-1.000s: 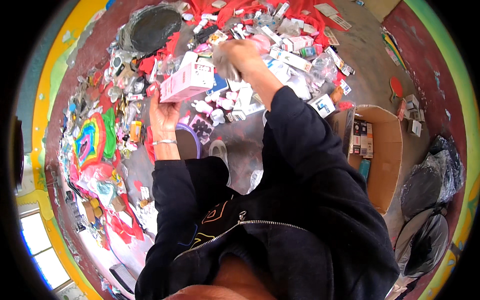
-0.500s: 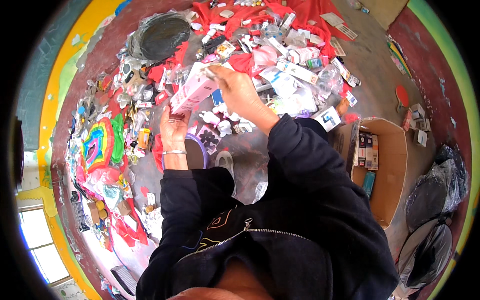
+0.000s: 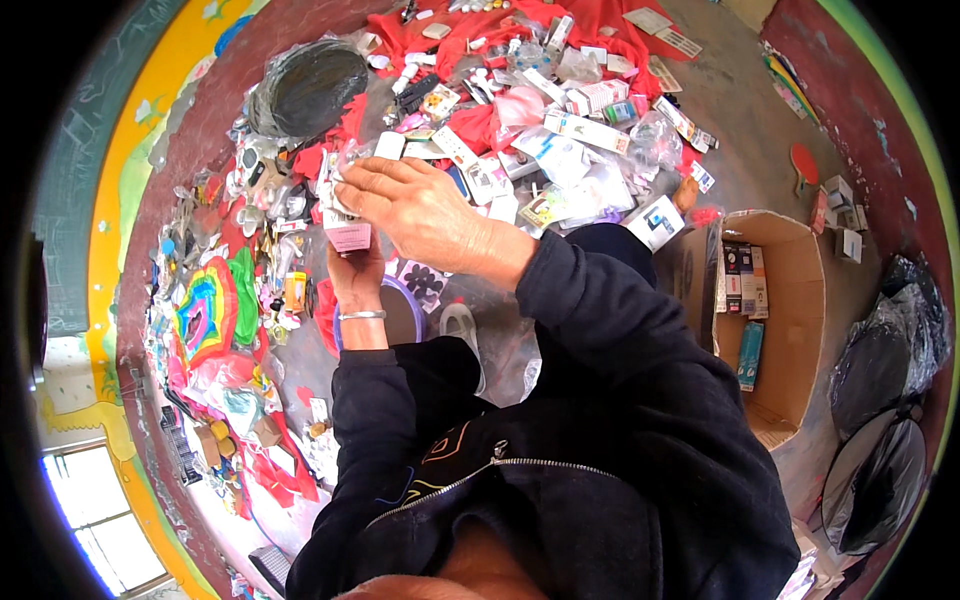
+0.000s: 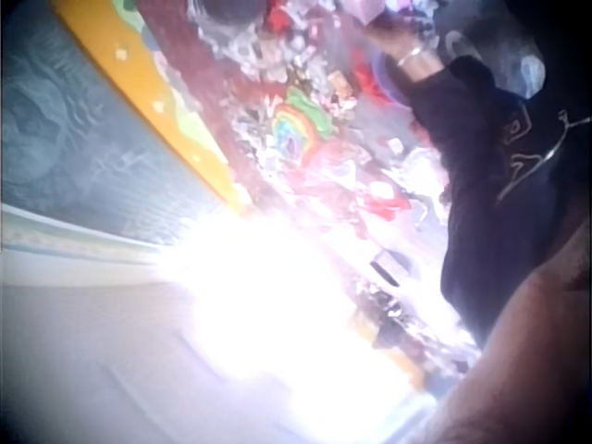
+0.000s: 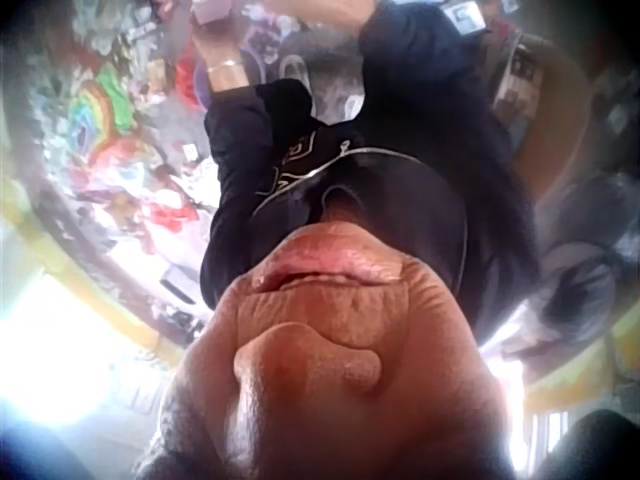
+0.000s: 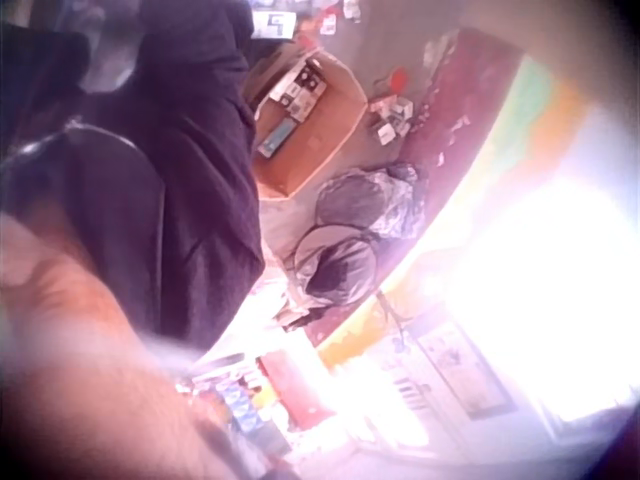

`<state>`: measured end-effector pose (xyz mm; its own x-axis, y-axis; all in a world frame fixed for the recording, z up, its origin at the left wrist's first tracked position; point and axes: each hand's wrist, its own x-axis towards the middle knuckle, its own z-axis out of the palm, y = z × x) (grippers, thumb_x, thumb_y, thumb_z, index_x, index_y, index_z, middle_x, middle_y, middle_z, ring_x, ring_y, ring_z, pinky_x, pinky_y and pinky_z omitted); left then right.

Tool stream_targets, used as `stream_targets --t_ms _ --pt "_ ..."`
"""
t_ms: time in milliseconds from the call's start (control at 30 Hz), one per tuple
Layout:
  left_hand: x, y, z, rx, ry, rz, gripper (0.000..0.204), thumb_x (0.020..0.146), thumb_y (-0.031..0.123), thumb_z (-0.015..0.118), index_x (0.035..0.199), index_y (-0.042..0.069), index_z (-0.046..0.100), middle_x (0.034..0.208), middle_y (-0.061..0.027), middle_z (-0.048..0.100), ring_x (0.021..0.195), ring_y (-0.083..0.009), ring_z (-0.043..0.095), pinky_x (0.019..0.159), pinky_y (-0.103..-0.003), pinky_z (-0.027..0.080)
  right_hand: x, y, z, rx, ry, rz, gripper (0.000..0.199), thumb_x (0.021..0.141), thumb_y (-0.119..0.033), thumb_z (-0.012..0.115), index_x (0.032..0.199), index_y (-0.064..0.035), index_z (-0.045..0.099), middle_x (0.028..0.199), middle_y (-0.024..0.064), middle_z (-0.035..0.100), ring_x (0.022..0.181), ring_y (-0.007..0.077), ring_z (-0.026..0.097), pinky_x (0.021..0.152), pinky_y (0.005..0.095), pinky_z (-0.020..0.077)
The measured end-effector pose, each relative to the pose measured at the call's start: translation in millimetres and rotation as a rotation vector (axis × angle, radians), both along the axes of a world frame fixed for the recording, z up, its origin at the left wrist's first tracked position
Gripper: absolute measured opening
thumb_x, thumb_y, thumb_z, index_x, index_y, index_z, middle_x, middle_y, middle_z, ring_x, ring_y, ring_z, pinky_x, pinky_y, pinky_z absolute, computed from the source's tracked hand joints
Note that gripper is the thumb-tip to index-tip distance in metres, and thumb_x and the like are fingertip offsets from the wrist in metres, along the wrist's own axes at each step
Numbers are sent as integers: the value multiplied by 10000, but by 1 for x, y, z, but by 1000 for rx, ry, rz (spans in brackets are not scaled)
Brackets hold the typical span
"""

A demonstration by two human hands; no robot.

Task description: The person rinses a white cloth in a bucket of water and uses it to wipe several packaged items, including blue and white boxes and a pink tube, before placing each item into a cardboard box.

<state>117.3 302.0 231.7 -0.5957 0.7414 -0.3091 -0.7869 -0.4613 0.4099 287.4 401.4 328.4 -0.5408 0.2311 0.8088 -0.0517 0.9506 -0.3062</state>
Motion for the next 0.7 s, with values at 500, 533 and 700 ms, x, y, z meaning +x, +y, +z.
stream_targets --t_ms 500,533,700 --pt "1 1 22 -83 212 244 268 866 267 471 999 40 525 1008 -71 576 932 -221 554 807 -381 474 10 12 11 -332 199 -51 355 700 22 511 1050 -31 545 1015 152 568 902 297 566 755 363 464" --pt "6 5 25 -95 261 268 266 867 270 473 1000 44 518 1011 -70 571 937 -217 549 809 -380 470 2 11 3 -166 153 -83 390 683 29 514 1068 -31 534 1060 143 554 935 292 555 763 365 459" --pt "-13 -11 23 -130 348 379 266 852 292 515 988 64 502 978 -72 562 903 -208 559 774 -394 471 6 -14 3 -13 -69 -38 358 715 30 504 1061 -37 564 1073 117 567 951 266 564 807 331 449"
